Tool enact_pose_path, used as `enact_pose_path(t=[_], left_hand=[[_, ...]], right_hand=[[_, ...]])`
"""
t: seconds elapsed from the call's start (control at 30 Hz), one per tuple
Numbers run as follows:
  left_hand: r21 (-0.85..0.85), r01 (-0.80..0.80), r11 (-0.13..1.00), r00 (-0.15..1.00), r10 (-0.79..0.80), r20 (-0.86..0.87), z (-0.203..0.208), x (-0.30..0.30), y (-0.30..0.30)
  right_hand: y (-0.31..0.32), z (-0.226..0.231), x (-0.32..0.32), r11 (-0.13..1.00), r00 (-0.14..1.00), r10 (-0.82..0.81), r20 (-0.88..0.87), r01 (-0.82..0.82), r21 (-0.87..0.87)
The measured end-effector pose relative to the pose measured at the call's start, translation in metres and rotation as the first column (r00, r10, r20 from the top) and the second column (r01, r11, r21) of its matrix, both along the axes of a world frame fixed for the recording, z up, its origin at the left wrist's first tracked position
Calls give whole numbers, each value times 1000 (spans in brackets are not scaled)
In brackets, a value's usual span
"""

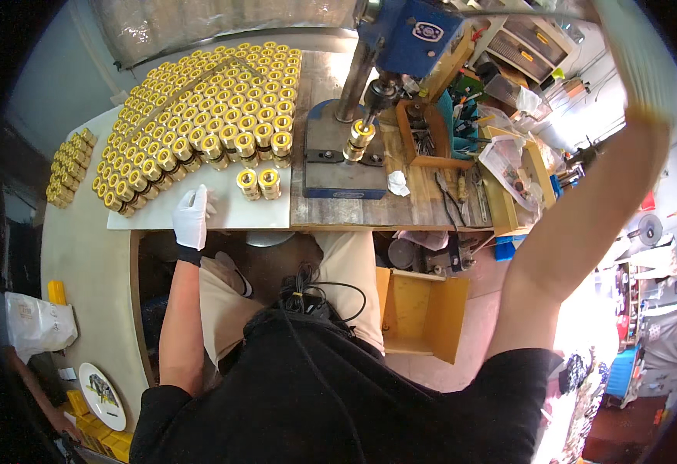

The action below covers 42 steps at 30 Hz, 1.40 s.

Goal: Assembling small metal components using a manual hand press machine.

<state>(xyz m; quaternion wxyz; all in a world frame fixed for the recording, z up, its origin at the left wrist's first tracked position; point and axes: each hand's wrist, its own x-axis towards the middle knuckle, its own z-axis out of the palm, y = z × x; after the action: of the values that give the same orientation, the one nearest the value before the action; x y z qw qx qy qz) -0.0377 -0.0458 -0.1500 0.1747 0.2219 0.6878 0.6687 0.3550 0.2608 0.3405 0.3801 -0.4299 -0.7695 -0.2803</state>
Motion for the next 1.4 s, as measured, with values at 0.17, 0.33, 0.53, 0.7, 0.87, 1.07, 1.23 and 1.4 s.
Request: enact_pose_path(t=[0.17,0.33,0.53,0.7,0.87,1.07,1.23,1.4], left_hand=[[44,-4,999,995,-1,100,12,8,1],[106,444,890,702,-271,-659,131,106,41],[66,778,624,162,-99,-982,264,288,152],[-121,771,625,-22,-164,-986,231,312,182],[-62,808,586,58,-184,-981,209,305,193],[40,876,481,267,-412,-871,180,240,119],[-93,228,969,624,-218,-750,106,61,47],[-272,-164,948,422,-181,-888,89,-20,46]], right_hand=[[-115,-164,48,936,1000,2,-21,-9,-351],[-112,-216,14,591,959,70,-274,-261,-763],[-96,-194,-25,702,1000,-25,8,23,-712],[-75,-231,-32,711,991,-70,-111,-28,-703],[-57,-255,-17,666,959,68,-274,-248,-704],[-78,-276,0,631,774,33,-632,-507,-588],[-82,-273,29,817,618,477,-626,-574,56],[-51,-147,38,947,928,233,-292,-149,283]])
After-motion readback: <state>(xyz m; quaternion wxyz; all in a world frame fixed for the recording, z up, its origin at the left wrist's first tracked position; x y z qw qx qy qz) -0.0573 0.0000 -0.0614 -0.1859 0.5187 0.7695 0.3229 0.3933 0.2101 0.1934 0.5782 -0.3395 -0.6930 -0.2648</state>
